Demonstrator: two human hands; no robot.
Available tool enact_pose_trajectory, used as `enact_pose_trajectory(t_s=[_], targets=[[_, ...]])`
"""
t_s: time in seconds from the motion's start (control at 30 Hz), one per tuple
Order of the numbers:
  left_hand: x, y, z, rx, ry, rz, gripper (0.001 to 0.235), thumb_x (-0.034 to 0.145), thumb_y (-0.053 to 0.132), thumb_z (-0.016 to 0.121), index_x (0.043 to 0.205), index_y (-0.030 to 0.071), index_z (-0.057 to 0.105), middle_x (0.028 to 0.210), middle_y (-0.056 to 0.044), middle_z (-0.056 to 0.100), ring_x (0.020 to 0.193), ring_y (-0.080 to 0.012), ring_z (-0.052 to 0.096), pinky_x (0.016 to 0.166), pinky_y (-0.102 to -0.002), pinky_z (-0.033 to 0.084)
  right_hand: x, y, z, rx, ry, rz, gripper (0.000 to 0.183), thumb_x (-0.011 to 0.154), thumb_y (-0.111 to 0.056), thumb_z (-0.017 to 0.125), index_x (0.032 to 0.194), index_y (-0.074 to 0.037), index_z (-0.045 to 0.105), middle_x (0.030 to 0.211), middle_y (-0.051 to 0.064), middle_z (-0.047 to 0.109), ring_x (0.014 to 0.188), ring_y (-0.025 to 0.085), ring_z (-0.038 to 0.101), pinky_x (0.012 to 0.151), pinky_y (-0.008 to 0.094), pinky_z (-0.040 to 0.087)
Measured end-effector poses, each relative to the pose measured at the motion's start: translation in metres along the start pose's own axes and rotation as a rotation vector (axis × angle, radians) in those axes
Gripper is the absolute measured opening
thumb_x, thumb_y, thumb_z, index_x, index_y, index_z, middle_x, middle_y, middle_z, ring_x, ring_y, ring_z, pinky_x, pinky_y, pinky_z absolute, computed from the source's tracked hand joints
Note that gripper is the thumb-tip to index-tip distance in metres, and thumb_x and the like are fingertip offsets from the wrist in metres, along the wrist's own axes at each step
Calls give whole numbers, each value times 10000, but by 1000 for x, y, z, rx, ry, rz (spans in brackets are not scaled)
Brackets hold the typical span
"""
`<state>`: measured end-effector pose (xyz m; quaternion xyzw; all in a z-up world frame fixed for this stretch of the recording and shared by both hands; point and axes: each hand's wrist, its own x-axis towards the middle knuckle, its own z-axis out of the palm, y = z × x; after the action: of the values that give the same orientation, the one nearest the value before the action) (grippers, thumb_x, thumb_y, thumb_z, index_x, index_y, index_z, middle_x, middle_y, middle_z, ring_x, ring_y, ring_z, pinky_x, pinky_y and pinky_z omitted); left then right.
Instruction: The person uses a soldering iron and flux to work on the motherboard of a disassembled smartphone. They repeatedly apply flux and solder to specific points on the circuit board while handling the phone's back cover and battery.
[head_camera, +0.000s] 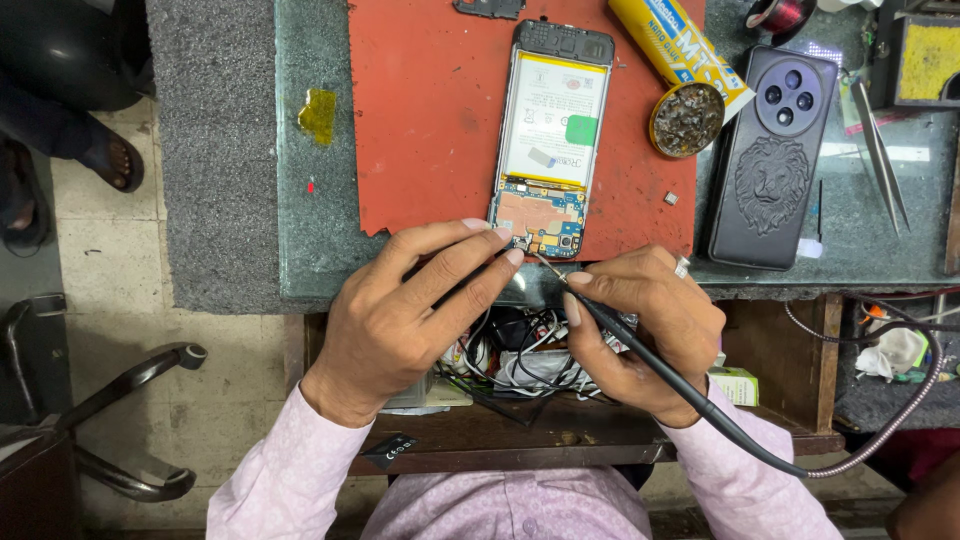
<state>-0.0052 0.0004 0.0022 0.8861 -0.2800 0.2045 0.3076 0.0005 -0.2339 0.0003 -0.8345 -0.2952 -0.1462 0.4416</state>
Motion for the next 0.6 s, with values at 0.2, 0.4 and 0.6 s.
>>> enact_pose_trajectory(t_s=[0.2,0.4,0.6], targets=[[-2,0,-1,5,-7,15,337,855,65,733,1192,56,752,1245,-54,702,1164,-245,656,918,-335,608,-4,0,1,-30,54,40,237,866,48,771,1061,11,641,972,149,726,845,238,705,763,331,535],[1,4,1,9,84,-42,324,929,140,809,1231,55,729,1235,-71,688,1159,-259,638,952,-382,576,-2,-2,0,-111,113,73,248,957,55,726,1187,-14,662,1042,131,743,883,229,715,789,317,549],[3,6,5,109,106,-103,448,861,239,836,1236,33,705,1260,-81,709,1268,-311,579,1063,-503,459,6,-2,3,-236,166,49,346,829,-7,865,1112,-29,666,966,122,672,854,268,662,755,355,524]])
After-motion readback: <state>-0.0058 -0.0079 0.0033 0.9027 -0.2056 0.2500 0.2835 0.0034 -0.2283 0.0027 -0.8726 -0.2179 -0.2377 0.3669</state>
